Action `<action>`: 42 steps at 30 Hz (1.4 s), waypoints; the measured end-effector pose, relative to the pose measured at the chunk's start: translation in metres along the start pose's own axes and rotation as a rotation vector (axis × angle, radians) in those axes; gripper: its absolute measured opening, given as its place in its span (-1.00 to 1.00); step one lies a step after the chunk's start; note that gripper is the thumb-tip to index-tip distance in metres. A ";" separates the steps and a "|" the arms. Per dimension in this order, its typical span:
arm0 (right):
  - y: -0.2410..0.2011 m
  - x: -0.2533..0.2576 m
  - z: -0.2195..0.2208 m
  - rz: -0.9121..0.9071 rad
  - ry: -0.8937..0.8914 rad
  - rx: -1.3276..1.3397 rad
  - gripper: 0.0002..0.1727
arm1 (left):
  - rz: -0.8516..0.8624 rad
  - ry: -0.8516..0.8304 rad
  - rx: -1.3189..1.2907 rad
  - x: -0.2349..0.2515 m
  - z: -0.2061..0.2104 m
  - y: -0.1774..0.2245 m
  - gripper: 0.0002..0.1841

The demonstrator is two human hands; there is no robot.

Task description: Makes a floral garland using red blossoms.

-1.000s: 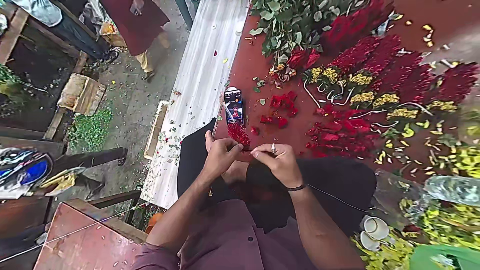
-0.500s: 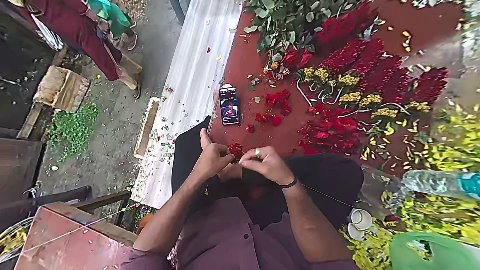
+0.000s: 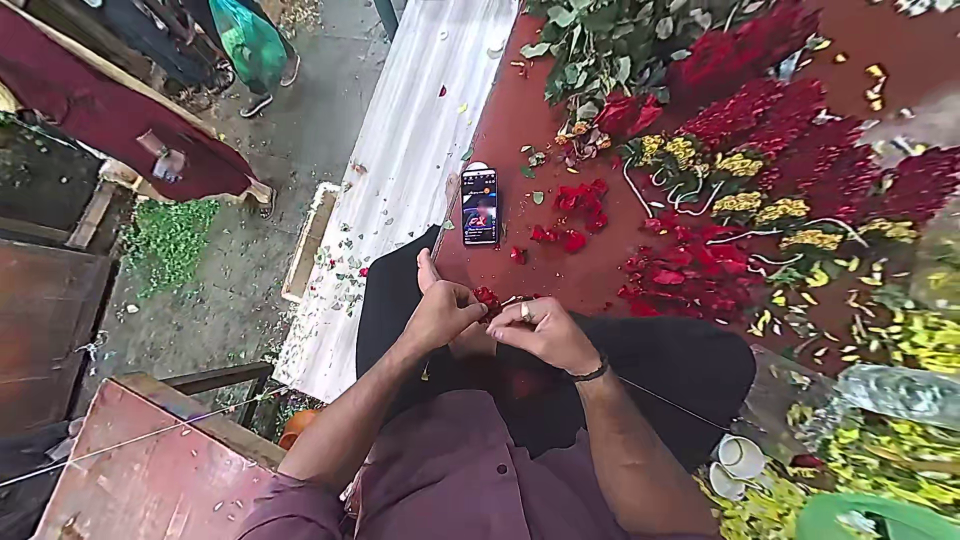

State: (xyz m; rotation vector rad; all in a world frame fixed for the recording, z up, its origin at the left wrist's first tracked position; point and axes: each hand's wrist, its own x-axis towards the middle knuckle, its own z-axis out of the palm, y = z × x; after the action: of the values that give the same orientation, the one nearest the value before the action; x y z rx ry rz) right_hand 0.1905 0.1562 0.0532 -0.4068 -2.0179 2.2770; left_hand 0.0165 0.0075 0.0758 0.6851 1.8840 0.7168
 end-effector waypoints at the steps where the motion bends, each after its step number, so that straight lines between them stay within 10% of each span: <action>1: 0.000 0.001 -0.005 -0.002 0.109 -0.021 -0.88 | 0.030 -0.027 0.007 0.000 -0.001 -0.002 -0.77; 10: 0.004 -0.001 -0.019 0.172 0.048 -0.172 -0.87 | -0.082 -0.031 0.354 0.002 -0.015 0.005 -0.77; 16: 0.000 -0.001 -0.026 0.191 0.076 -0.154 -0.89 | -0.046 -0.341 0.139 0.000 -0.031 0.006 -0.72; 21: 0.000 0.003 -0.042 0.298 -0.087 -0.176 -0.86 | -0.121 -0.249 0.168 0.003 -0.029 0.005 -0.76; 29: 0.097 0.080 -0.160 0.582 0.411 -0.936 -0.70 | -0.097 -0.105 0.079 0.001 -0.014 0.008 -0.80; 42: 0.081 0.065 -0.167 0.362 0.681 -0.646 -0.81 | -0.040 -0.126 0.042 -0.005 -0.005 -0.004 -0.80</action>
State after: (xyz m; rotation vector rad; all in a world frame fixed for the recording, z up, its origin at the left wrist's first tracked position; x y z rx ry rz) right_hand 0.1780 0.3208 -0.0534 -1.4484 -2.3091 1.2255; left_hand 0.0132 0.0000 0.0775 0.7006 1.7967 0.5968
